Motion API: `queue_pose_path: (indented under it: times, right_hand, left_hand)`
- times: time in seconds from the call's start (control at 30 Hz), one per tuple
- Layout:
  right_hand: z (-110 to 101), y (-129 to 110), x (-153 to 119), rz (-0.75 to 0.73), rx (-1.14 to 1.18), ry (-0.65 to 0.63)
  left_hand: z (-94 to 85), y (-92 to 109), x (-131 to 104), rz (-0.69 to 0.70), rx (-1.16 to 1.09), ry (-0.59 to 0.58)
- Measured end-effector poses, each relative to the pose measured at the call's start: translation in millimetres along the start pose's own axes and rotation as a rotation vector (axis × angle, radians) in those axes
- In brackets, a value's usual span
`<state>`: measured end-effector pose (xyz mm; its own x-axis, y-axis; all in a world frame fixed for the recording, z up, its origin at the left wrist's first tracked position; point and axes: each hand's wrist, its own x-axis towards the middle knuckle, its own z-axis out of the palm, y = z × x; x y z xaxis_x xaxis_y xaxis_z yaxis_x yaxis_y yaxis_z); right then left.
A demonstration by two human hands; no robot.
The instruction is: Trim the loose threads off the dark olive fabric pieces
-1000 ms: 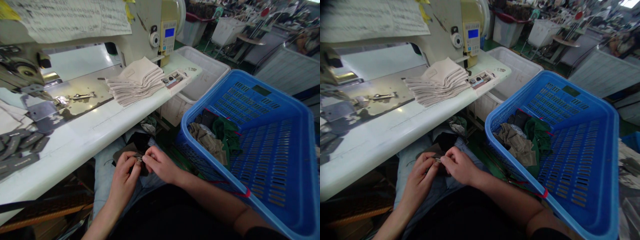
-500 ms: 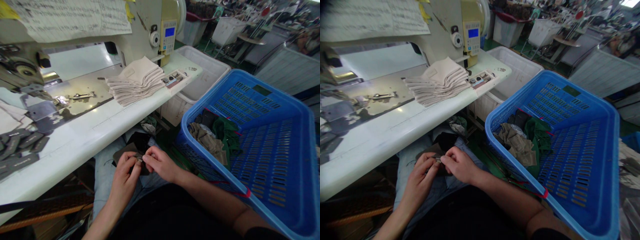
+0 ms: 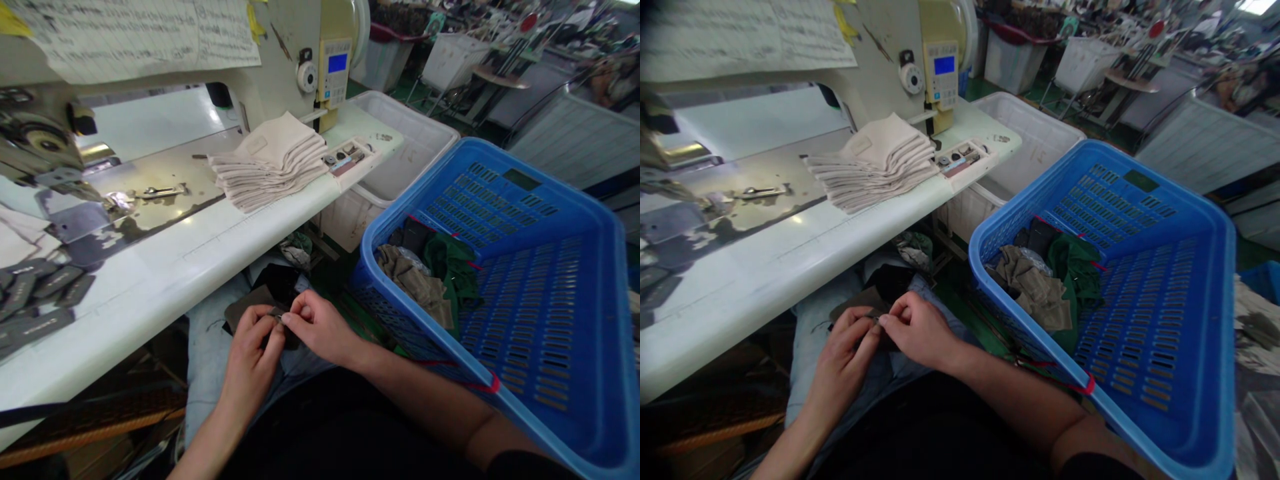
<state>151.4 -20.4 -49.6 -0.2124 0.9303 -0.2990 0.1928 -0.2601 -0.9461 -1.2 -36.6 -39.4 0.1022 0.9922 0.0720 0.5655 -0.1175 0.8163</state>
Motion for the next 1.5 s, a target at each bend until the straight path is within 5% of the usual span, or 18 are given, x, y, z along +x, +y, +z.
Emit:
queue_pose_path:
  times: [0.2,0.4,0.6,0.83,1.07,1.3,1.5]
  right_hand:
    - [-7.5,-4.3,-2.0,-0.093,0.035,0.014]
    - [-11.2,-17.1,-2.6,-0.262,-0.371,-0.017]
    - [2.6,-10.4,5.1,0.047,0.331,0.037]
    - [0.0,-5.2,-4.9,-0.233,0.116,-0.049]
    - [9.1,-6.8,3.5,0.156,0.548,-0.027]
    - [-2.0,-2.6,-4.8,-0.150,0.103,0.070]
    - [2.4,-1.6,-10.7,-0.064,0.076,-0.085]
  left_hand:
    - [-3.7,-1.5,1.3,0.004,0.006,-0.036]
    - [-6.6,2.1,-0.9,0.041,0.028,-0.028]
    - [-4.1,3.5,-9.3,0.075,-0.044,0.111]
    - [-11.3,-3.7,0.9,-0.111,-0.302,-0.150]
    - [-6.2,5.6,-0.5,-0.002,-0.098,0.009]
    - [-5.5,-7.8,0.2,-0.027,0.097,0.002]
    - [-6.6,-4.8,-0.5,0.025,0.124,0.034]
